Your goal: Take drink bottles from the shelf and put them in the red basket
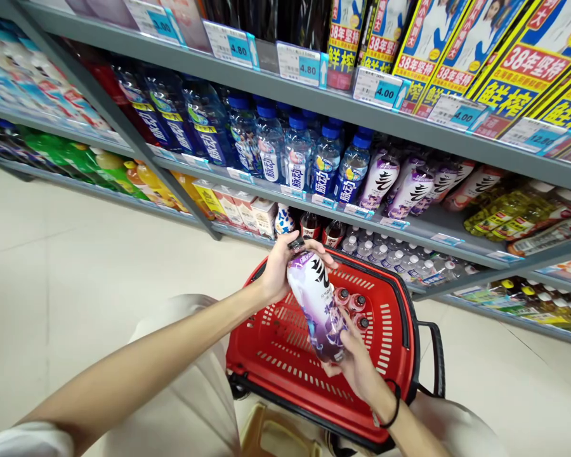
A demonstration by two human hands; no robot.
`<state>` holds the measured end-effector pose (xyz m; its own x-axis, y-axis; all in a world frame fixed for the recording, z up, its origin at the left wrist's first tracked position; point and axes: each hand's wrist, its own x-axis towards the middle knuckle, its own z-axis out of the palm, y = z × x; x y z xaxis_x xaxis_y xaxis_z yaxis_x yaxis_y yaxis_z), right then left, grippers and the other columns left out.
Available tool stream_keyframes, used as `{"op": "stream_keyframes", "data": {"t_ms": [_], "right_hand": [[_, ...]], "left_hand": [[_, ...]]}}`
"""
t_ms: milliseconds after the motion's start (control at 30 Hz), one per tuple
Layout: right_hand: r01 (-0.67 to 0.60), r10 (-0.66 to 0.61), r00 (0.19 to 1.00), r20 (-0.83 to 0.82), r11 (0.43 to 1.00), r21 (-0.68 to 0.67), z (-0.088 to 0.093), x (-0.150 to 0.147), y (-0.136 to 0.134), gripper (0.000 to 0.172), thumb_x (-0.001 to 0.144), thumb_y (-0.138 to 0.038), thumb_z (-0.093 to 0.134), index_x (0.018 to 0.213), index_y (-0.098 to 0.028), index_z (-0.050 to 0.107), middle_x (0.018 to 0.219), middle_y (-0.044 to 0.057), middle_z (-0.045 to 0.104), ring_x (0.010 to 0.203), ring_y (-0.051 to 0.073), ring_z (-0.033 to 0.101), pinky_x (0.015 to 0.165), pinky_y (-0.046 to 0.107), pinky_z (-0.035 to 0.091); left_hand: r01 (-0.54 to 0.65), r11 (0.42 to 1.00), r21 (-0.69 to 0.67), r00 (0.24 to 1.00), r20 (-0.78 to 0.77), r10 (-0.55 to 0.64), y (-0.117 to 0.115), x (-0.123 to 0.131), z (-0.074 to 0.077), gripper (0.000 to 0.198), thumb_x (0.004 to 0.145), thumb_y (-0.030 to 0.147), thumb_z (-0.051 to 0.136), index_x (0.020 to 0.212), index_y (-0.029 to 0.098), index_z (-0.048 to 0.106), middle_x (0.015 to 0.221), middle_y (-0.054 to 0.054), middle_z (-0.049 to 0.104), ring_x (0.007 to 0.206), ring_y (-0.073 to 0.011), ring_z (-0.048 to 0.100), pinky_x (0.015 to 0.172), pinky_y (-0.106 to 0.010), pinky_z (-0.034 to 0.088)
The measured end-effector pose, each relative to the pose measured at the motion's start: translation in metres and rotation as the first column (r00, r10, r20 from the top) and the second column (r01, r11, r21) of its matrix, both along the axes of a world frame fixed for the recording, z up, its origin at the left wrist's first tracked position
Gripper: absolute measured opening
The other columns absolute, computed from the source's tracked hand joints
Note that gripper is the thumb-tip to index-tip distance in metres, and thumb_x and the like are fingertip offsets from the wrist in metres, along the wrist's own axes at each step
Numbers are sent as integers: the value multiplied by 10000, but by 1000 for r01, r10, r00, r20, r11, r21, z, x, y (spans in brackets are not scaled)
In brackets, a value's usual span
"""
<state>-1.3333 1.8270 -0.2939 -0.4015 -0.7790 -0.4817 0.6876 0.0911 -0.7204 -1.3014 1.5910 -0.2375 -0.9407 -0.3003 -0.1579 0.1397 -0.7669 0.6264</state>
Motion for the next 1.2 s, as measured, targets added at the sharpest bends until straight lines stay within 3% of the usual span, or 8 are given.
{"op": "stream_keyframes", "data": {"t_ms": [300, 467, 567, 633, 733, 800, 1000, 1200], "right_hand": [[215, -206, 972, -114, 973, 79, -19, 0, 8, 596, 677, -405, 954, 1182, -277, 664, 1048, 58, 727, 704, 167, 627, 525, 264, 471], [237, -217, 959, -181, 966, 98, -23, -4, 7, 656, 508, -397, 1023, 1041, -247, 672, 880, 35, 731, 646, 180, 617, 492, 263, 465], [171, -169, 969, -183, 985, -7, -15, -2, 1, 547, 653, -486, 949, 1054, -231, 678, 899, 62, 737, 596, 169, 590, 510, 297, 488], [33, -44, 992, -122, 995, -91, -9, 0, -3, 518, 801, -622, 794, 1076, -196, 688, 887, 90, 728, 557, 165, 571, 475, 296, 479], [-199, 197, 980, -24, 968, -152, -1, 0, -7, 660, 893, -763, 577, 1078, -144, 711, 781, 95, 702, 530, 173, 589, 409, 259, 444], [-256, 263, 964, 21, 952, -168, 2, -1, -7, 713, 939, -774, 465, 1021, -119, 733, 705, 91, 682, 504, 168, 586, 422, 253, 443], [-140, 145, 989, 12, 971, -194, 15, 0, -11, 479, 969, -582, 581, 1070, -143, 741, 961, 171, 744, 729, 243, 658, 510, 310, 492], [-62, 39, 990, -134, 983, -174, 11, 0, -8, 383, 952, -474, 702, 1217, -197, 714, 1007, 148, 765, 816, 262, 692, 596, 354, 543]], "left_hand": [[-10, 1000, -28, 1000, 13, 10, -8, 1, -4, 556, 836, 677, 547, 835, 143, 703, 885, -147, 793, 868, -297, 749, 757, -354, 560], [16, 1000, -27, 1000, 4, -16, -6, 1, -4, 562, 823, 691, 545, 826, 149, 695, 896, -154, 793, 864, -300, 744, 732, -358, 556], [38, 999, -7, 999, 0, -38, -4, 2, -1, 554, 798, 695, 568, 820, 154, 686, 889, -155, 792, 868, -312, 746, 739, -372, 557], [40, 999, 0, 999, -16, -40, -3, 2, 1, 534, 787, 680, 587, 822, 155, 681, 884, -152, 791, 882, -319, 748, 764, -383, 559], [33, 999, -6, 999, -32, -34, -4, 1, 1, 519, 799, 663, 580, 822, 154, 680, 874, -152, 791, 895, -324, 752, 786, -392, 561], [31, 999, -8, 999, -34, -32, -5, 1, 0, 532, 812, 670, 561, 807, 152, 681, 867, -156, 790, 891, -320, 754, 795, -391, 562], [21, 1000, 11, 999, -30, -20, -11, 3, -2, 533, 836, 664, 533, 808, 156, 690, 864, -144, 791, 874, -298, 756, 795, -384, 570], [-6, 1000, 8, 1000, -25, 6, -14, 3, -2, 553, 841, 667, 511, 831, 146, 697, 856, -148, 789, 854, -296, 757, 780, -384, 578]]}}
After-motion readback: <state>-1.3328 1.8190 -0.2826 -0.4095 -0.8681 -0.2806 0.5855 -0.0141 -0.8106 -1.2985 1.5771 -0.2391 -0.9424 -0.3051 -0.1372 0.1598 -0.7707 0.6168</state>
